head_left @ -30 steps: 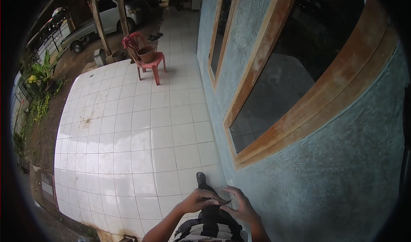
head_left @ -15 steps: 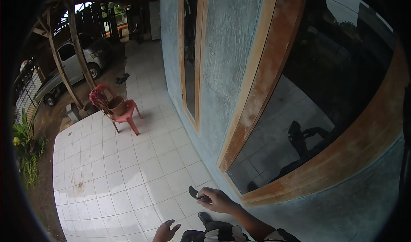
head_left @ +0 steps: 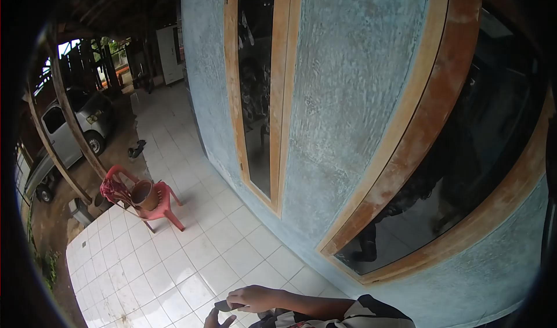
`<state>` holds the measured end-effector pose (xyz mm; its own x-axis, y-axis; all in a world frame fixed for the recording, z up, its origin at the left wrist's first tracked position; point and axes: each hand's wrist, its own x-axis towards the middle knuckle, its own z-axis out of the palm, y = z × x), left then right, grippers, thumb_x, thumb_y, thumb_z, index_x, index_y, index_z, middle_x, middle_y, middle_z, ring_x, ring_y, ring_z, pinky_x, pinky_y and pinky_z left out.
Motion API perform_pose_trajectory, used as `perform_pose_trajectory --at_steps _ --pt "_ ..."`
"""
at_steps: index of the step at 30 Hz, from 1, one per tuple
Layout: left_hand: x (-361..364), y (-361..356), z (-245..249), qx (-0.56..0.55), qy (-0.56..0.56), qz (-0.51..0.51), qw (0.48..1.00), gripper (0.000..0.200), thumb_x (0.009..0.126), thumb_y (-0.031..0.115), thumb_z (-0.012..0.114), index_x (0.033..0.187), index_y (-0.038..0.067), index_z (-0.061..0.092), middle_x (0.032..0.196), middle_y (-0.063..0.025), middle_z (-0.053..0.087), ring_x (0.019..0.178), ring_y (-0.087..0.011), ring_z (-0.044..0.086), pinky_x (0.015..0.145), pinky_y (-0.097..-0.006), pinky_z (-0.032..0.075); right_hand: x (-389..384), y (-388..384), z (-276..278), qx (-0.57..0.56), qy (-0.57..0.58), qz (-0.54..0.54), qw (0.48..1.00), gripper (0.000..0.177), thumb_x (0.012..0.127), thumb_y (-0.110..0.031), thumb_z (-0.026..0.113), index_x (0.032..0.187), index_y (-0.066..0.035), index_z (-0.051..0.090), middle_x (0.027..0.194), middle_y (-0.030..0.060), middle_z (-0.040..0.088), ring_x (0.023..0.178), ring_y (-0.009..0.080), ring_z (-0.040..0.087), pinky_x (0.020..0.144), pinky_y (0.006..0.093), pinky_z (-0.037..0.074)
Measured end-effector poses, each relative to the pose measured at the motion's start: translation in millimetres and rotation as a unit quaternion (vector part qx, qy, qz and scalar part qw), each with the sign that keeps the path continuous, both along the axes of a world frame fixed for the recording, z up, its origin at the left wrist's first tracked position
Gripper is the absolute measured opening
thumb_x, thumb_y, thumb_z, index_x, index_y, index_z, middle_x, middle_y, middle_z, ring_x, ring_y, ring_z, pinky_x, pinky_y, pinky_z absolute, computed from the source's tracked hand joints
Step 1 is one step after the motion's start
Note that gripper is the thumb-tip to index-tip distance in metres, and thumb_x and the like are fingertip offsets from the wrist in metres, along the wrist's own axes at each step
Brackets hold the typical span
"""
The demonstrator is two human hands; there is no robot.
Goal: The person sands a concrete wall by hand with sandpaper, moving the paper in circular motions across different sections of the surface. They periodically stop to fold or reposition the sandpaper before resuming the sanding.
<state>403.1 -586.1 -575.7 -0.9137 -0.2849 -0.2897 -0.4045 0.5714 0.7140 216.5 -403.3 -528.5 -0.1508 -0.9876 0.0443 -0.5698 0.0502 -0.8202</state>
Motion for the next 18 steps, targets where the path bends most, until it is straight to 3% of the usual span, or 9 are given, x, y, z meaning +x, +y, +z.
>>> perform_pose_trajectory --at_steps 2,5,9,13,18 --pt "-38.2 -29.8 32.0 0.061 0.134 -0.052 0.988 0.058 0.087 0.028 0.085 0.131 -0.004 0.064 0.122 -0.021 0.072 0.117 -0.0324 0.069 0.1 -0.0403 0.053 -13.6 -19.1 8.4 -0.031 0.002 -0.016 0.999 0.019 0.091 -0.008 0.071 0.103 -0.007 0.056 0.101 0.0074 0.064 0.09 0.0294 0.067 0.076 0.0421 0.051" --pt "-100.0 -56.4 71.5 0.086 0.147 -0.095 0.981 0.056 0.082 0.017 0.088 0.129 -0.003 0.065 0.116 -0.019 0.074 0.114 -0.0304 0.07 0.099 -0.04 0.052 -45.6 -40.0 23.5 -0.014 -0.024 -0.074 0.997 0.019 0.091 -0.008 0.071 0.102 -0.007 0.056 0.097 0.0071 0.063 0.086 0.0283 0.067 0.074 0.0413 0.051" --pt "-176.8 -88.0 71.6 0.133 0.156 -0.14 0.969 0.049 0.085 0.016 0.085 0.127 -0.002 0.067 0.11 -0.0182 0.076 0.105 -0.027 0.072 0.097 -0.0382 0.052 -98.3 -66.2 7.5 -0.058 -0.038 -0.151 0.986 0.019 0.089 -0.007 0.071 0.101 -0.007 0.056 0.088 0.0089 0.062 0.081 0.0292 0.065 0.073 0.0425 0.048" --pt "-255.4 -120.7 54.4 0.189 0.174 -0.144 0.956 0.043 0.087 0.013 0.082 0.126 -0.001 0.069 0.113 -0.0161 0.077 0.109 -0.0228 0.072 0.099 -0.0364 0.052 -164.8 -91.2 2.2 -0.044 -0.042 -0.214 0.975 0.021 0.089 -0.006 0.074 0.1 -0.006 0.057 0.089 0.0098 0.067 0.08 0.0303 0.067 0.072 0.038 0.051" --pt "-364.5 -178.2 54.5 0.202 0.183 -0.128 0.954 0.041 0.089 0.012 0.08 0.126 -0.001 0.068 0.114 -0.0162 0.077 0.11 -0.024 0.072 0.099 -0.0367 0.052 -268.8 -158.1 -10.9 -0.084 -0.099 -0.245 0.961 0.023 0.091 -0.009 0.076 0.101 -0.004 0.056 0.088 0.0094 0.067 0.078 0.0237 0.065 0.075 0.0349 0.05"
